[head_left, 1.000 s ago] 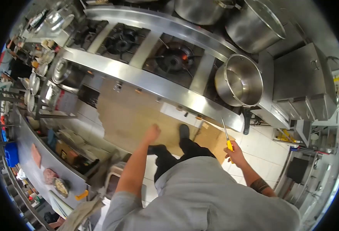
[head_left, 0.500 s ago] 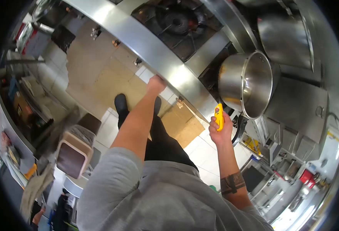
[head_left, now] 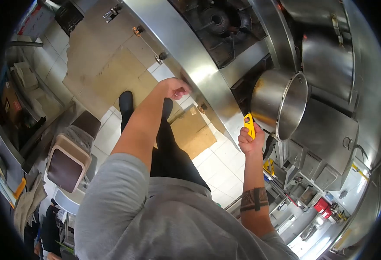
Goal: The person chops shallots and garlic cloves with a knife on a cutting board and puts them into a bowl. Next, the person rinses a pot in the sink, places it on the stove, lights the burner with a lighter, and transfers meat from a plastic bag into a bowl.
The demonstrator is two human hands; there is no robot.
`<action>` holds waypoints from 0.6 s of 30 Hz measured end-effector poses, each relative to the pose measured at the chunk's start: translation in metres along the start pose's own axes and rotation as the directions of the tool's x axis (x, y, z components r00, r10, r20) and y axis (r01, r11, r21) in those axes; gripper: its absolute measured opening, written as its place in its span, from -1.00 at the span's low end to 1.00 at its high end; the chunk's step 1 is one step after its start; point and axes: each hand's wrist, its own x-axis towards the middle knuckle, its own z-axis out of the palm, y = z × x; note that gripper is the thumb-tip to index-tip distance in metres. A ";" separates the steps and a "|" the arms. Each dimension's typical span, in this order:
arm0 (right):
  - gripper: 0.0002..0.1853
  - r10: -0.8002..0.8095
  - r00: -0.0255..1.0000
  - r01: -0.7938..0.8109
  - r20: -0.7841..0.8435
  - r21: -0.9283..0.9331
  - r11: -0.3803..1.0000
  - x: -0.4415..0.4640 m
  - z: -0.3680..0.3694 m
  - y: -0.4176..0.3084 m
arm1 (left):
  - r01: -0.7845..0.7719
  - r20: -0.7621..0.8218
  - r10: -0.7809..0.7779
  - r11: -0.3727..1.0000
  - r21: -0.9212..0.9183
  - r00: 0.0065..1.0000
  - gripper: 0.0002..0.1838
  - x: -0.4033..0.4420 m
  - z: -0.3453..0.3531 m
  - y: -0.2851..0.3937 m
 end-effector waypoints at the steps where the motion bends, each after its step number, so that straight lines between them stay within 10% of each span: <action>1: -0.62 -0.008 1.000 0.008 0.007 -0.021 1.000 0.002 -0.002 -0.001 | -0.056 0.024 0.057 0.996 -0.066 0.998 -0.85 -0.022 0.009 0.001; 7: -0.63 -0.034 0.997 0.035 0.065 -0.008 0.999 0.005 -0.004 0.008 | -0.325 -0.076 0.326 0.836 -0.443 0.942 -0.67 -0.027 0.002 -0.039; 18: -0.64 -0.053 0.998 0.054 0.016 -0.052 0.997 0.006 -0.004 0.010 | -0.322 -0.160 0.281 0.778 -0.539 0.946 -0.64 -0.034 0.019 -0.037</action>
